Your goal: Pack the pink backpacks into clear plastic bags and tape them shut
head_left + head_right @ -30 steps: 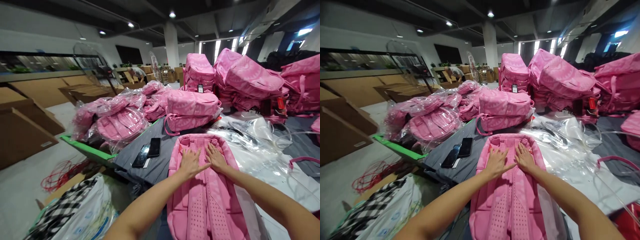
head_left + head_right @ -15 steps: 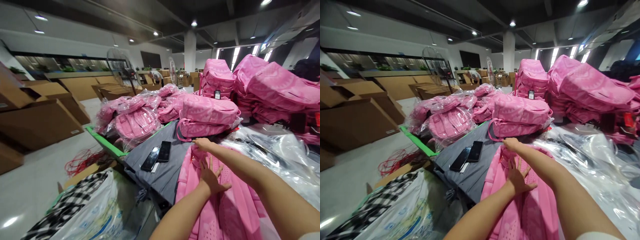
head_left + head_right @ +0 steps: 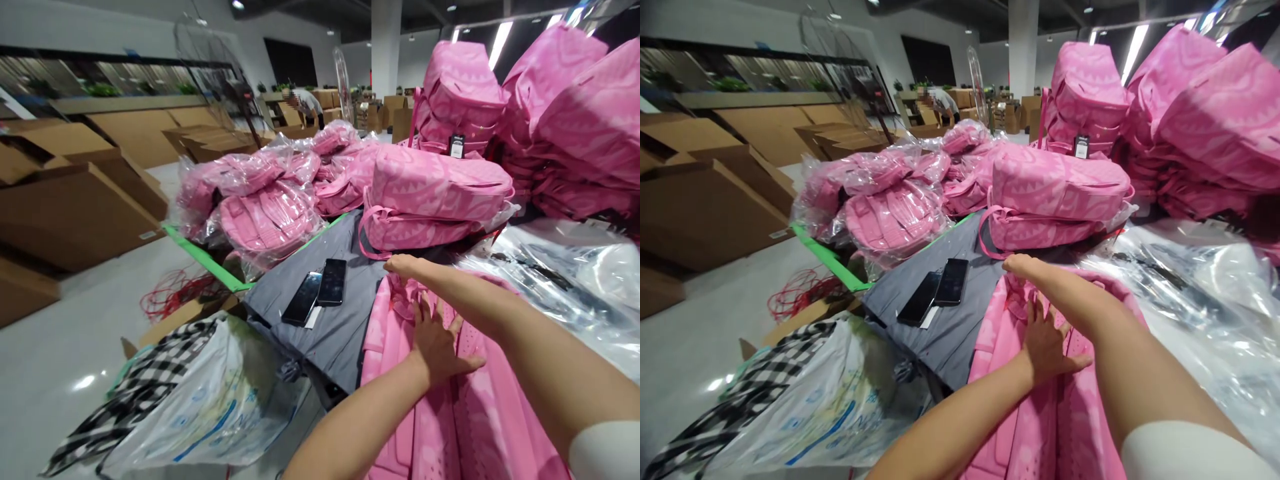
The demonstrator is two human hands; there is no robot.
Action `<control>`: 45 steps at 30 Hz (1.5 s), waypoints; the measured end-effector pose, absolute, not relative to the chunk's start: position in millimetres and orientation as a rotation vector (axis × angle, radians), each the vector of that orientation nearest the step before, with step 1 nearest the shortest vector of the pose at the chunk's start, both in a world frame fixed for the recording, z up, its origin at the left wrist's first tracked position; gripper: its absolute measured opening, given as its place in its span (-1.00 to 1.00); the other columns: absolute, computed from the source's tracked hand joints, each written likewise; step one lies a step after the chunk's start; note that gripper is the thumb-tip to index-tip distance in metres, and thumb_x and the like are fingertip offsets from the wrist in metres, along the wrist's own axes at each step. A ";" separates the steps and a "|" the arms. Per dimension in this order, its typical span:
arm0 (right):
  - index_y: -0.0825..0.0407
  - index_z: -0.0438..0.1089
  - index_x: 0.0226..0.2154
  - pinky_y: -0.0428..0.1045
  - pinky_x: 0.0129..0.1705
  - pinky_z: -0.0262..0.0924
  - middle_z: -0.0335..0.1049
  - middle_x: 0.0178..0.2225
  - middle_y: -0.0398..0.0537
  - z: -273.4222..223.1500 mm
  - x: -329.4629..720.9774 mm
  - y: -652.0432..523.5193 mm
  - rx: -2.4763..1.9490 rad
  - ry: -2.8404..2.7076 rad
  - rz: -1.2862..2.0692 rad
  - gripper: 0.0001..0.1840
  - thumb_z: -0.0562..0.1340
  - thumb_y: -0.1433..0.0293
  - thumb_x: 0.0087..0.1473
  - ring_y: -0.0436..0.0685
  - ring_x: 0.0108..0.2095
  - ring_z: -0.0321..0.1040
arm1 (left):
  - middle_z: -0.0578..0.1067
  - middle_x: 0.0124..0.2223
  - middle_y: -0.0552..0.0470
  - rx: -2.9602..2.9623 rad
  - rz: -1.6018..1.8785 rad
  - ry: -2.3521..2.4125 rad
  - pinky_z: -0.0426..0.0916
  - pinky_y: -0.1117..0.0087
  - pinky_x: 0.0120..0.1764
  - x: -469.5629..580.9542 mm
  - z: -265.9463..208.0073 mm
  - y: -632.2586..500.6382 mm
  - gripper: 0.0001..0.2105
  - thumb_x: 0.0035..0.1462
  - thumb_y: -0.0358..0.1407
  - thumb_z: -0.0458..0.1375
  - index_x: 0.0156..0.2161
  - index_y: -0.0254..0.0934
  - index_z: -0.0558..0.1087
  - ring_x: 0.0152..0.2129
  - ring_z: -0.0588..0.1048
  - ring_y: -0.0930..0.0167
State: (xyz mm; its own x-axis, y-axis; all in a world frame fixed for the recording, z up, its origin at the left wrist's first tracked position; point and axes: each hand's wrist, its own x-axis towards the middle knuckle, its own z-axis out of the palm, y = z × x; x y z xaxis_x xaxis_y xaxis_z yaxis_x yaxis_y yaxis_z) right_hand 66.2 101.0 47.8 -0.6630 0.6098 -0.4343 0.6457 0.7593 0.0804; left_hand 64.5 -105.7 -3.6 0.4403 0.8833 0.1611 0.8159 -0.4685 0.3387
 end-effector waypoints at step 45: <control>0.04 0.43 0.18 0.15 0.18 0.27 0.35 0.25 0.19 30.8 234.5 -84.4 1.986 2.539 -0.104 -0.56 0.18 0.33 0.30 0.30 0.10 0.44 | -0.07 0.51 -0.23 2.664 0.045 1.494 -0.22 -0.06 0.43 65.9 15.7 -89.7 -0.27 0.39 0.08 -0.11 0.47 -0.35 0.01 0.46 -0.17 0.08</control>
State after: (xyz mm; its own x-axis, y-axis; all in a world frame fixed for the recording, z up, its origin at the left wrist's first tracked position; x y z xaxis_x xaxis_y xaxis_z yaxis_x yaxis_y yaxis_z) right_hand 234.5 -84.4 30.8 -0.2395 0.9705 0.0258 0.9652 0.2409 -0.1018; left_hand 65.9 -89.7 15.7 0.5223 0.8526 -0.0166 0.8501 -0.5189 0.0899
